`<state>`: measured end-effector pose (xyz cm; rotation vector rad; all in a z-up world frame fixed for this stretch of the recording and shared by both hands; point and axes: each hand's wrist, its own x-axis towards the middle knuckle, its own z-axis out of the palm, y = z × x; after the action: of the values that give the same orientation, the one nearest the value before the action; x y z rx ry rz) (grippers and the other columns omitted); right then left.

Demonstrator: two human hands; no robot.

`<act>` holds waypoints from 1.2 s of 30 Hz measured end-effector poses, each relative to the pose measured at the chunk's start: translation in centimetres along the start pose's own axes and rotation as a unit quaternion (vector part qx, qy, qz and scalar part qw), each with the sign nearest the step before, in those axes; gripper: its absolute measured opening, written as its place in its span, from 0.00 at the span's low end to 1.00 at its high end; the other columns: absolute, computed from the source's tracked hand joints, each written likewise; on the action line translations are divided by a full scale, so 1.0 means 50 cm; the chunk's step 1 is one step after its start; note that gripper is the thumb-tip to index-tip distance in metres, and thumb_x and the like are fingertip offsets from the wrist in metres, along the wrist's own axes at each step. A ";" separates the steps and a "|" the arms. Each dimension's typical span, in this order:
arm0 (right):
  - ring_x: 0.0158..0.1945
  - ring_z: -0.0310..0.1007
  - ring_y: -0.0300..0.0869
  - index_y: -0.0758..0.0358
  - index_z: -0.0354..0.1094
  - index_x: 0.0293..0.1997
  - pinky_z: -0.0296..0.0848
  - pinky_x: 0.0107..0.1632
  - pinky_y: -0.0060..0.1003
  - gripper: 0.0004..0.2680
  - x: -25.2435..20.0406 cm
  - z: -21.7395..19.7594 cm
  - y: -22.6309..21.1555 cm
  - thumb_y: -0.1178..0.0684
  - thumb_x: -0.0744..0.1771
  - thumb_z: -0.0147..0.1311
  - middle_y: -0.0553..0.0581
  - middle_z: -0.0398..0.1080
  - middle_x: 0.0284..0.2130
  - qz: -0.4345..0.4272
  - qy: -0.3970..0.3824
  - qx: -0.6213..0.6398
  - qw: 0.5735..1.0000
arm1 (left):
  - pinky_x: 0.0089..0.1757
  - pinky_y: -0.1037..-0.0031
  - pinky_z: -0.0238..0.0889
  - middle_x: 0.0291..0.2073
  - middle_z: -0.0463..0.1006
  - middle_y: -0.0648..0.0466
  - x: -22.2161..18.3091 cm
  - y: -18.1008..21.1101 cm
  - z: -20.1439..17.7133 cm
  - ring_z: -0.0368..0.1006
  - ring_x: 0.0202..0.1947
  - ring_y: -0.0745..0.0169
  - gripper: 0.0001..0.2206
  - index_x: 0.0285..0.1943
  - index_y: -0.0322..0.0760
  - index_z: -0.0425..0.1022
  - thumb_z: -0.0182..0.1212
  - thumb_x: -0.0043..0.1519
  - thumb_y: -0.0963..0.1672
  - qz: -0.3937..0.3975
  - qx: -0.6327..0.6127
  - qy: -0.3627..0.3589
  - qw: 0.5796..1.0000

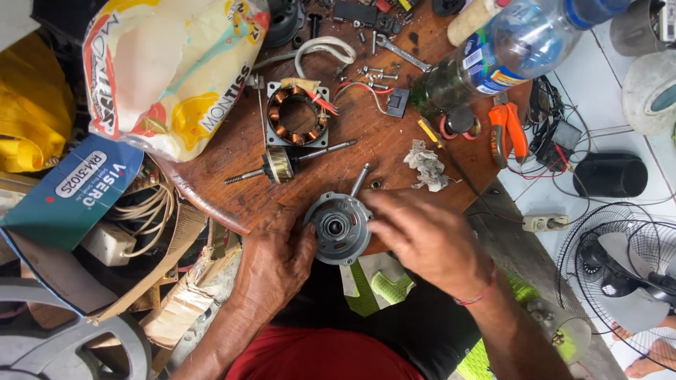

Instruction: A person is repairing a fan motor by aligning and assembling the housing and internal components on a workbench.

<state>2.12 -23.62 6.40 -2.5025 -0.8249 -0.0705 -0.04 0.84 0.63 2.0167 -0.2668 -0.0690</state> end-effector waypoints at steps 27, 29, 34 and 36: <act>0.34 0.74 0.69 0.56 0.62 0.38 0.68 0.35 0.63 0.10 0.019 0.091 0.014 0.43 0.67 0.56 0.65 0.75 0.26 0.372 -0.231 0.009 0.899 | 0.43 0.47 0.70 0.54 0.69 0.45 0.048 0.035 0.046 0.70 0.50 0.37 0.13 0.52 0.48 0.82 0.64 0.60 0.49 -0.041 0.226 -0.133 0.964; 0.41 0.76 0.69 0.56 0.66 0.44 0.71 0.43 0.64 0.12 0.030 0.072 0.012 0.41 0.66 0.54 0.67 0.77 0.33 0.402 -0.251 0.048 0.879 | 0.42 0.51 0.72 0.50 0.71 0.49 0.047 0.011 0.053 0.73 0.48 0.37 0.11 0.49 0.56 0.83 0.65 0.59 0.51 -0.052 0.217 -0.126 0.967; 0.48 0.77 0.71 0.58 0.70 0.50 0.74 0.50 0.65 0.15 0.042 0.061 0.002 0.40 0.66 0.53 0.72 0.78 0.41 0.434 -0.261 0.092 0.858 | 0.40 0.56 0.74 0.46 0.75 0.52 0.064 0.010 0.040 0.76 0.46 0.36 0.08 0.46 0.63 0.85 0.65 0.59 0.52 -0.047 0.220 -0.135 0.965; 0.49 0.77 0.70 0.57 0.69 0.52 0.74 0.50 0.65 0.15 0.038 0.067 0.004 0.40 0.66 0.54 0.71 0.78 0.40 0.432 -0.251 0.095 0.861 | 0.39 0.50 0.75 0.47 0.76 0.48 0.067 0.006 0.036 0.76 0.45 0.31 0.09 0.46 0.58 0.86 0.65 0.59 0.49 -0.051 0.213 -0.168 0.961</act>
<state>3.42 -21.15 3.77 -2.4807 0.1954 0.9460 2.89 -1.62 0.29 2.4435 -0.4213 -0.4563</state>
